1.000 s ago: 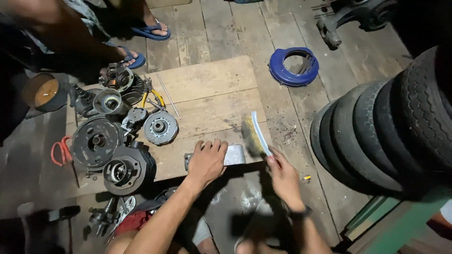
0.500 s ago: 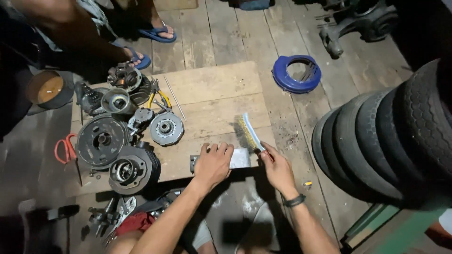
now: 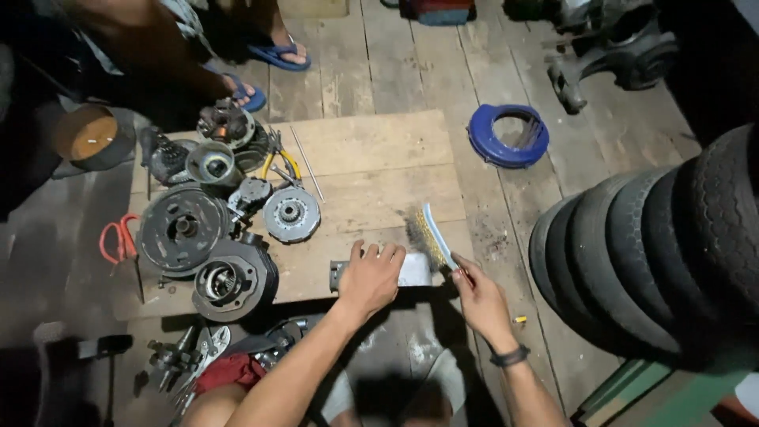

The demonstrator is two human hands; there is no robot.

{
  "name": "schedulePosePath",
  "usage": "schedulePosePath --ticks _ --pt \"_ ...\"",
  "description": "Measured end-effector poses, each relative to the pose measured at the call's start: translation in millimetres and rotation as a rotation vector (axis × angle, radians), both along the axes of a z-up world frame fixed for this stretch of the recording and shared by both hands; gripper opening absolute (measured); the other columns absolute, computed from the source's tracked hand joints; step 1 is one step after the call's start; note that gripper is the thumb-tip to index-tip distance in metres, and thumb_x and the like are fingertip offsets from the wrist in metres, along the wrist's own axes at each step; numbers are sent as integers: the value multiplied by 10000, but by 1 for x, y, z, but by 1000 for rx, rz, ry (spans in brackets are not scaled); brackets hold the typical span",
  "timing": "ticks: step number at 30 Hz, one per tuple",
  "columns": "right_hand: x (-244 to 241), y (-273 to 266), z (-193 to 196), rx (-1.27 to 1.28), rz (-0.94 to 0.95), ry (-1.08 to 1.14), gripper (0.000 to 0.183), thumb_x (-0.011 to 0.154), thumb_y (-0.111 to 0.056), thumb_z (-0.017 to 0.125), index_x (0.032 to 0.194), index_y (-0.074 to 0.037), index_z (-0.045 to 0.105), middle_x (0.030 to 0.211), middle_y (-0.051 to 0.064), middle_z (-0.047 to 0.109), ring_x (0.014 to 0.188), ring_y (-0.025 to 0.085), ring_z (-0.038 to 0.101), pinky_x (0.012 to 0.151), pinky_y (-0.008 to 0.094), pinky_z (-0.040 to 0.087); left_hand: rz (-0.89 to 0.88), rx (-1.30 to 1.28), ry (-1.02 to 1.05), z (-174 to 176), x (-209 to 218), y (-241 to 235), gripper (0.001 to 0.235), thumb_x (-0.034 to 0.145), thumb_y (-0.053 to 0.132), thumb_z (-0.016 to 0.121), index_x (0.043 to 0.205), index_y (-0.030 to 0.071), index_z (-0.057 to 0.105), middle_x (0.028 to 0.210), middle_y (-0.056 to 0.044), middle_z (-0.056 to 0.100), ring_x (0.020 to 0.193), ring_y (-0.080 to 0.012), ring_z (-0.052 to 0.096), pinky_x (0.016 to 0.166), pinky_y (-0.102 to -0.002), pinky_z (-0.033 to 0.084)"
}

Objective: Scraping and cleaning a metal engine casing using a screwdriver and a wire brush.

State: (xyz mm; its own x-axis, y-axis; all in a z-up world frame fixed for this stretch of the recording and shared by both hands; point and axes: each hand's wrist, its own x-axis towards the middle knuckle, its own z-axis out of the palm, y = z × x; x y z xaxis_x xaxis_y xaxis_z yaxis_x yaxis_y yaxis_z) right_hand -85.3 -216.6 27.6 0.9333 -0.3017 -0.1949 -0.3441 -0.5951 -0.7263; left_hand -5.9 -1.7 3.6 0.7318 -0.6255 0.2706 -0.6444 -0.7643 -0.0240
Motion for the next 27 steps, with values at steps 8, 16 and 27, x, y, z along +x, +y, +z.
schedulePosePath --ticks 8,16,27 --pt "-22 -22 -2 160 -140 11 429 990 -219 564 1407 -147 640 911 37 734 688 157 603 608 283 467 16 -16 25 6 -3 4 443 765 200 682 1182 73 598 1032 -98 623 898 -312 647 1004 -538 441" --pt "-76 -31 10 244 -240 311 410 975 -192 620 1368 -161 732 720 85 674 539 169 425 504 298 325 25 -113 -37 -1 -2 1 321 841 174 575 1142 70 614 998 -105 612 847 -315 636 980 -543 458" --pt "25 6 7 107 -50 22 407 1009 -223 582 1404 -160 658 1166 270 736 1175 476 647 998 539 493 -9 7 87 -20 0 1 392 855 199 659 1224 73 621 1020 -97 606 979 -309 668 1054 -629 391"
